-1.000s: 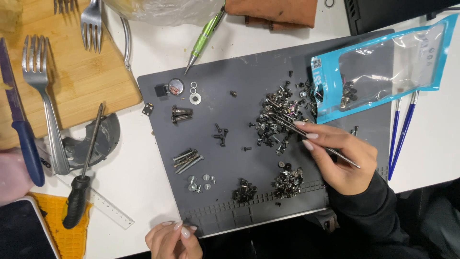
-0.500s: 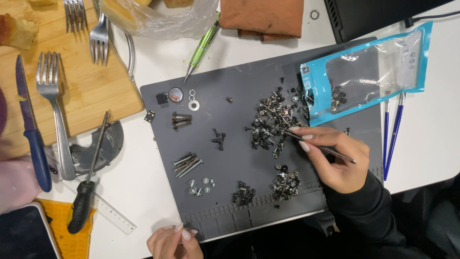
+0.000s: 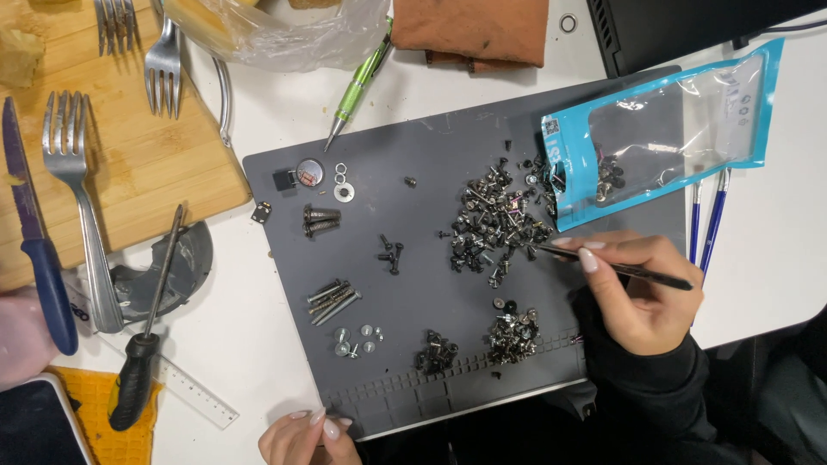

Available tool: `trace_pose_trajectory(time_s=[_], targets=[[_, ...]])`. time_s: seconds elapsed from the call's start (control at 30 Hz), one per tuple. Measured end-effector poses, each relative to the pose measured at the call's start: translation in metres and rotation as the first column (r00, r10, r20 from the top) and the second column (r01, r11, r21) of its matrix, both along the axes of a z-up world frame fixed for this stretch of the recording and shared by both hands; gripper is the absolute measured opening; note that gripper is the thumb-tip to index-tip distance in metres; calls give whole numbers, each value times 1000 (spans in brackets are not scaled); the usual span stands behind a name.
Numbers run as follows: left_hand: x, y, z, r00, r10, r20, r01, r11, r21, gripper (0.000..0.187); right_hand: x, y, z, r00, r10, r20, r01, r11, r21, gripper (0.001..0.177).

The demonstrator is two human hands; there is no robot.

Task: The person uses tweezers to pick up individual screws from a pile on a gray mat and places them into a small blue zip-lock bag. The person occasionally uses their left hand to adjust the pile or hold the bag open while continuing to transfer screws one by one.

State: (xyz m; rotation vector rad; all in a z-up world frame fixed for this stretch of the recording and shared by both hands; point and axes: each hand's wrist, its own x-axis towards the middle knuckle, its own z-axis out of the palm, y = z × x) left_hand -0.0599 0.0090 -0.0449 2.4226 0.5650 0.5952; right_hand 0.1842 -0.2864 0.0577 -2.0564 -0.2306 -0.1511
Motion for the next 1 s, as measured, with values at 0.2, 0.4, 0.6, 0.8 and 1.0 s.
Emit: trace_pose_trajectory(time_s=[0.2,0.4,0.6,0.8,1.0], targets=[[-2,3,-6,998,-43,50,41,998,41,6,1,-3,-6,993,104,53,-109,990,94,7],[1,1,0,999,-26,29,26,1000,13,8,-8,0,-9,999,-45,30,44,997,59,7],[-3,-1,-2,1000,7,14,-7,1000,4,10,0,-1,-10,990,68,126,-58,995,-81,8],[-2,0,-1,999,-19,31,19,1000,8,8,1,0,-6,988,95,124,-75,985,-155,5],[8,-2,2,992,-11,125,12,1000,-13,6,-6,1,-5,997,81,18,-79,994,-77,13]])
